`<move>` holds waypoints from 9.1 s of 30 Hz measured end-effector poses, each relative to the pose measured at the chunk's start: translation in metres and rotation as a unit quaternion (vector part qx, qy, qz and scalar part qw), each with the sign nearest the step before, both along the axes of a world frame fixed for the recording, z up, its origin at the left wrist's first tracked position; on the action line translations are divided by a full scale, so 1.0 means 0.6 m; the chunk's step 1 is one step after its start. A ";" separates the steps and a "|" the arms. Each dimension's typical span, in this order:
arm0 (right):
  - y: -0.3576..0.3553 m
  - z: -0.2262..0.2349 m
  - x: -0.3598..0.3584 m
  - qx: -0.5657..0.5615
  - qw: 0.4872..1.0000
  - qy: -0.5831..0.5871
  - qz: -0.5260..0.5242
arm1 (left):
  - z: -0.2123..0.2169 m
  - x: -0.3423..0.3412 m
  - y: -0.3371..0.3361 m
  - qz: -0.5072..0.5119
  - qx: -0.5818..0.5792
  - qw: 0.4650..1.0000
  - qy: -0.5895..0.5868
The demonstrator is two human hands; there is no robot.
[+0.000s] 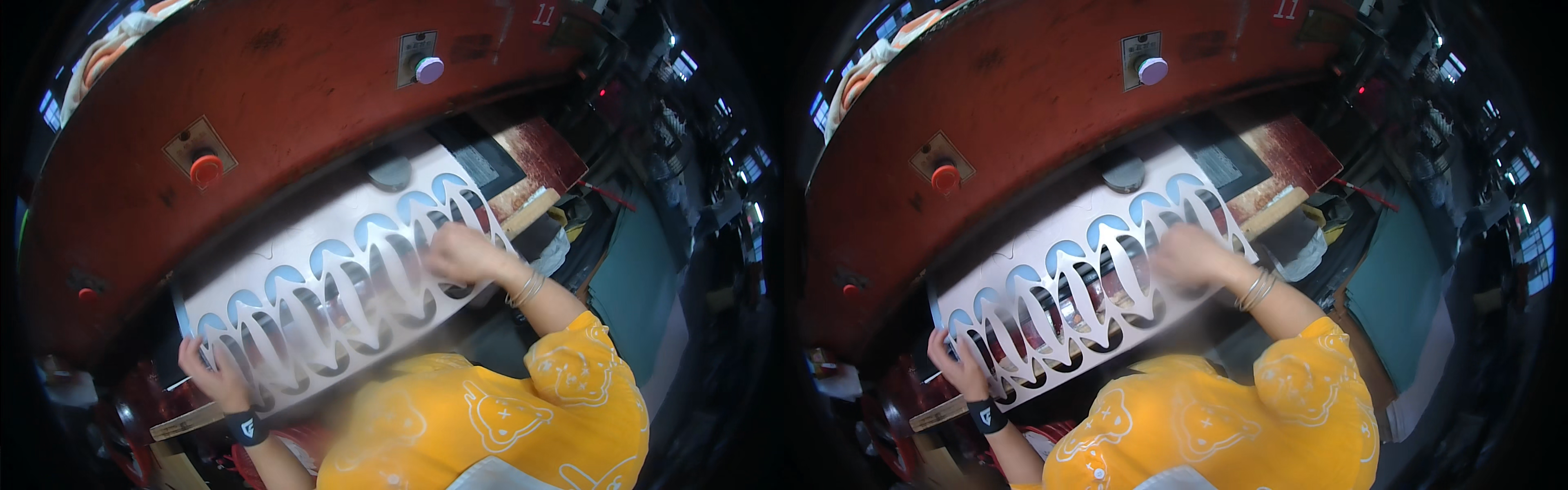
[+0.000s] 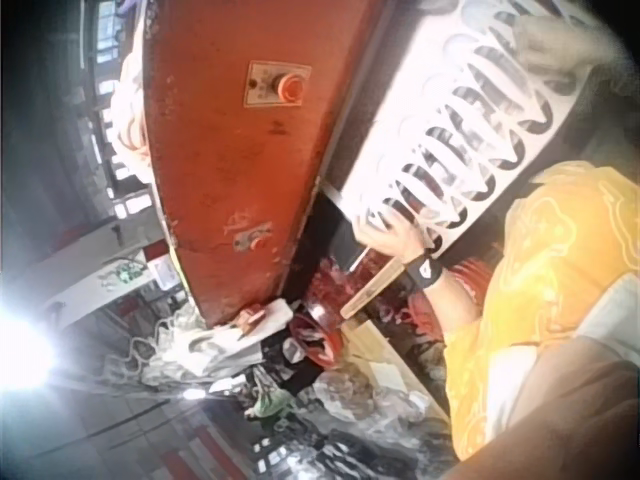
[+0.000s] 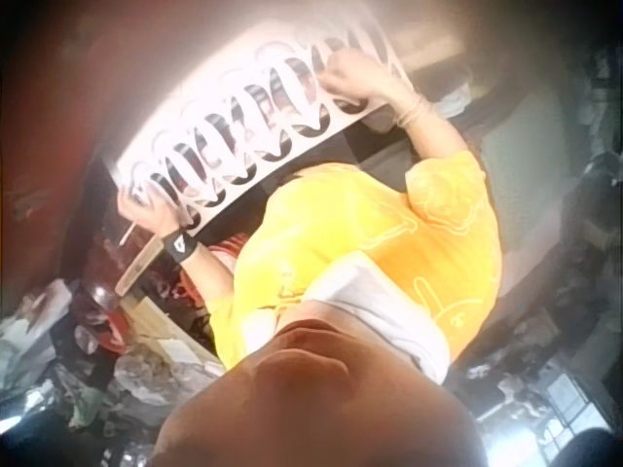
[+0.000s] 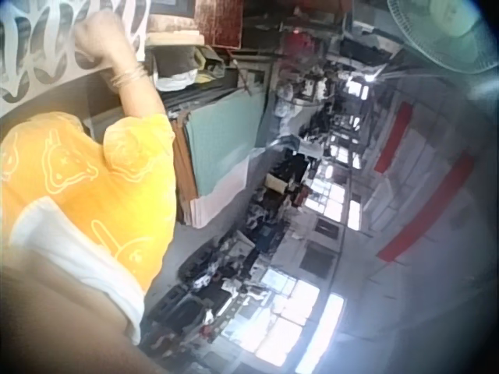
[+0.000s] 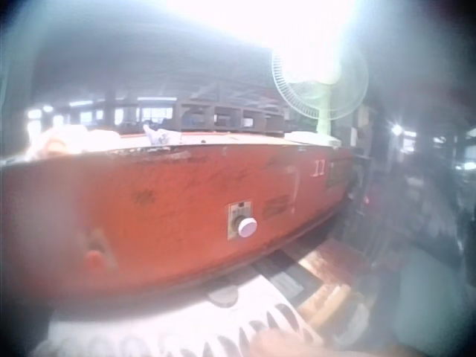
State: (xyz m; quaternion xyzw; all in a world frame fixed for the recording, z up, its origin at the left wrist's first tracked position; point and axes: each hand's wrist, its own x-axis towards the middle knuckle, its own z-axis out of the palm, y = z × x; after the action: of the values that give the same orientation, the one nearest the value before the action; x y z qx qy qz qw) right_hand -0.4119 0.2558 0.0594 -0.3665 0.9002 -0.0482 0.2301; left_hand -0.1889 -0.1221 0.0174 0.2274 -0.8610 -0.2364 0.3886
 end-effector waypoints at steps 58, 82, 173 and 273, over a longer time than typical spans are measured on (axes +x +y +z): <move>0.033 -0.084 -0.283 -0.711 0.566 0.094 -0.407 | 0.001 -0.344 0.116 -0.338 -0.146 0.873 -0.319; 0.021 -0.057 -0.283 -0.529 0.667 0.378 -0.363 | 0.047 -0.219 0.024 -0.196 0.251 0.937 -0.145; 0.328 -0.183 0.153 -0.322 0.882 -0.124 -0.321 | -0.219 0.351 0.017 0.079 0.239 0.962 -0.108; 0.091 -0.125 0.258 -0.375 0.898 -0.118 -0.200 | -0.037 -0.051 0.219 -0.236 0.294 0.913 0.155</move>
State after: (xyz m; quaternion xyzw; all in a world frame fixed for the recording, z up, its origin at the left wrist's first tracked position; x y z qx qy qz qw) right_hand -0.2570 0.3102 -0.0153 -0.2298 0.8362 -0.4696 0.1656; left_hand -0.2196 0.0092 -0.0050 0.0819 -0.7102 -0.5957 0.3662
